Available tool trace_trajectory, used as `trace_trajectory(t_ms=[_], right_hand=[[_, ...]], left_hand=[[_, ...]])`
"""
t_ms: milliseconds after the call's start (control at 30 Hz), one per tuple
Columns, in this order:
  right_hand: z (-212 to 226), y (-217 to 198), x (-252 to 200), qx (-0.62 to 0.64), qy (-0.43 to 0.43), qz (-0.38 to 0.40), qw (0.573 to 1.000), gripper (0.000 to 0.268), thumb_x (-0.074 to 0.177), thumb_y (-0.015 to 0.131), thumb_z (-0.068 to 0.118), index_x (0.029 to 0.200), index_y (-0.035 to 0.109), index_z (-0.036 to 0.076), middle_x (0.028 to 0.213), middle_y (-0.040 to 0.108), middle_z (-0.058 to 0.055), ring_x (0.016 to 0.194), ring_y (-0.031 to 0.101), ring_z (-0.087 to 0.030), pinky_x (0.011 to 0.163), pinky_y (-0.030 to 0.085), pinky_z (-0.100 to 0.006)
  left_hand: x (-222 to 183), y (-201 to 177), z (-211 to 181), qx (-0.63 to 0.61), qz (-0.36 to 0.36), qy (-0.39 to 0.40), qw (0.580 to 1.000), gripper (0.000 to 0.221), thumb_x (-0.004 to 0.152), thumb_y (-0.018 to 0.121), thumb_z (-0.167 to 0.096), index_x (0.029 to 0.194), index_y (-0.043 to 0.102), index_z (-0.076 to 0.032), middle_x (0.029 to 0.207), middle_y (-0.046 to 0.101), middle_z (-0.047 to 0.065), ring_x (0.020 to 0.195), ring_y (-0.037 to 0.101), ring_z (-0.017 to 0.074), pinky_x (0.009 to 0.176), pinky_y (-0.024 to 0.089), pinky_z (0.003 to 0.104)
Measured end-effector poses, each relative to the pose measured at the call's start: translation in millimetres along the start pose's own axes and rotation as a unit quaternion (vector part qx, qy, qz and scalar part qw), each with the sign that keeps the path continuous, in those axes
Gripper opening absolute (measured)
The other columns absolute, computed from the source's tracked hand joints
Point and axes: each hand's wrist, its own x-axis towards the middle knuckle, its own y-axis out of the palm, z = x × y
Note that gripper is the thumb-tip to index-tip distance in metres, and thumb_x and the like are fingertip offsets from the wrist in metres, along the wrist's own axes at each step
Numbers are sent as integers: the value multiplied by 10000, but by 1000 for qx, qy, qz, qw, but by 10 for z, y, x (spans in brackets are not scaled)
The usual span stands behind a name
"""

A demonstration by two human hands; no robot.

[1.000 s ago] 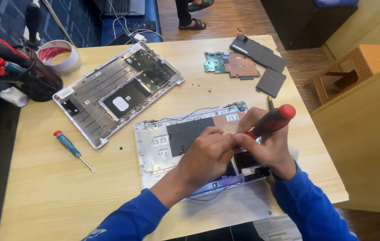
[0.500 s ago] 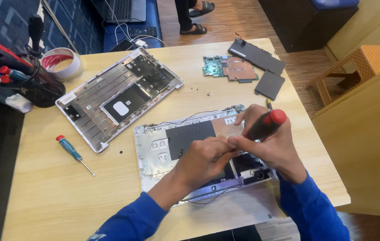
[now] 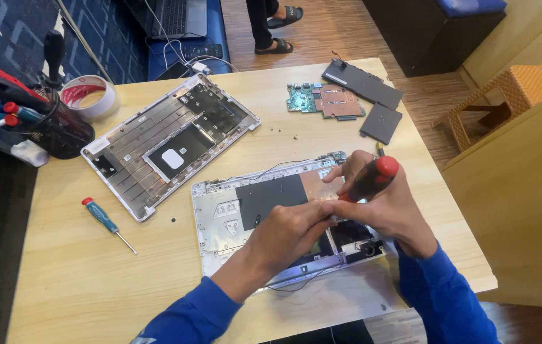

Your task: Disassembling a laptop to remove the battery and motherboard, including cleaning internal components with a brush.

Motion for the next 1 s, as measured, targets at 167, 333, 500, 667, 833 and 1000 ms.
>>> trace_trajectory(t_ms=[167, 333, 500, 667, 833, 1000], right_hand=[[145, 1, -55, 43, 44, 44, 997, 420, 699, 903, 98, 1052, 718, -36, 913, 761, -193, 921, 760, -283, 940, 579, -498], [311, 19, 34, 32, 66, 23, 997, 257, 658, 880, -68, 880, 750, -73, 740, 766, -130, 815, 763, -200, 923, 602, -425], [-87, 25, -73, -47, 7, -49, 998, 376, 570, 986, 76, 660, 650, -67, 522, 601, -133, 564, 659, -239, 931, 592, -557], [19, 5, -83, 61, -23, 40, 997, 473, 635, 940, 87, 1011, 673, -18, 1012, 752, -233, 1044, 735, -348, 1036, 513, -518], [418, -264, 154, 394, 9, 218, 893, 677, 940, 804, 93, 1500, 426, 64, 1569, 419, -349, 1367, 535, -544, 1066, 595, -628], [1086, 41, 622, 163, 121, 355, 913, 97, 921, 675, 73, 936, 740, 3, 1049, 782, -215, 859, 793, -281, 768, 668, -403]], left_hand=[[-60, 88, 112, 22, 24, -1, 999, 102, 994, 650, -149, 1015, 725, -83, 825, 773, 80, 771, 765, 253, 656, 637, 310], [-110, 140, 183, -29, 36, -17, 999, 113, 997, 626, -109, 1036, 729, -83, 827, 767, 80, 788, 764, 286, 684, 639, 339], [1, 33, 34, -8, 16, 9, 1000, 104, 964, 689, -150, 1020, 708, -65, 864, 768, 95, 825, 760, 294, 727, 647, 370], [-90, 186, 164, -1, 48, -11, 999, 134, 1006, 634, -165, 983, 736, -81, 884, 770, 76, 885, 766, 286, 882, 627, 394], [-44, 96, 141, -48, 71, 30, 996, 161, 1029, 565, -108, 990, 683, -6, 864, 724, 89, 820, 693, 339, 1095, 513, 534], [-58, 13, 179, -65, 143, -21, 987, 153, 944, 571, -16, 1080, 633, -48, 1017, 675, 215, 1070, 618, 421, 780, 523, 519]])
